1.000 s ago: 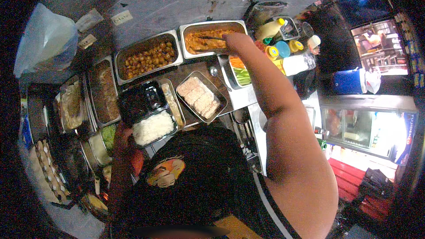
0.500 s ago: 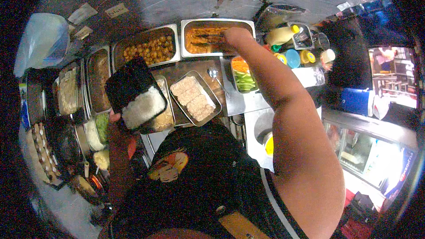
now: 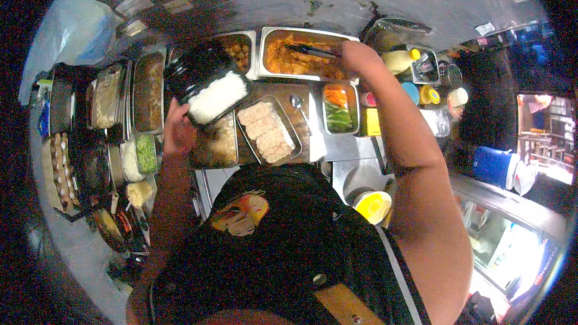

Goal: The person scoops rice into a black bento box, then uses tongs to add fried chicken, meat, and vegetables from stainless steel trays. They briefly stir a frying pan on the stove before closing the food containers.

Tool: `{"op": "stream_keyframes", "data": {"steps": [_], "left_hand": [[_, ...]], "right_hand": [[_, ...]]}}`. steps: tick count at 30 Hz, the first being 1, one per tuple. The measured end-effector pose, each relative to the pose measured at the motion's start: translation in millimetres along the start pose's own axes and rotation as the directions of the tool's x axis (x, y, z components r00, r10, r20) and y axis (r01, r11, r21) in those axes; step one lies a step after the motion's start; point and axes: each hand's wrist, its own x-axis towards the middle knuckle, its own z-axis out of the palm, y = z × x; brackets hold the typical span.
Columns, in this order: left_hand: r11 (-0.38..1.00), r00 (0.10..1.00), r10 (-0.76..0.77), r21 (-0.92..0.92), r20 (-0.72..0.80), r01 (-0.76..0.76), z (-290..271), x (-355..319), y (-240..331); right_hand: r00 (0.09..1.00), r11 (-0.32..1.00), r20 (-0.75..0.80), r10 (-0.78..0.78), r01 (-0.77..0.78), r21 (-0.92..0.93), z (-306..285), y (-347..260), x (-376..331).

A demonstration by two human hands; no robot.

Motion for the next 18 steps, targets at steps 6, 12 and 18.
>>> {"op": "stream_keyframes", "data": {"steps": [6,12,18], "left_hand": [[0.9,0.972,-0.206,-0.367,0.113,0.233,54,14,-16],[0.919,0.966,-0.176,-0.321,0.189,0.23,57,20,-32],[0.908,0.957,-0.225,-0.317,0.185,0.275,62,10,-36]], "right_hand": [[0.996,0.991,-0.05,-0.08,0.085,0.106,-34,8,-45],[0.998,0.996,-0.015,-0.054,0.055,0.063,-14,27,-43],[1.0,0.998,-0.005,-0.02,0.02,0.065,-46,4,-77]]}}
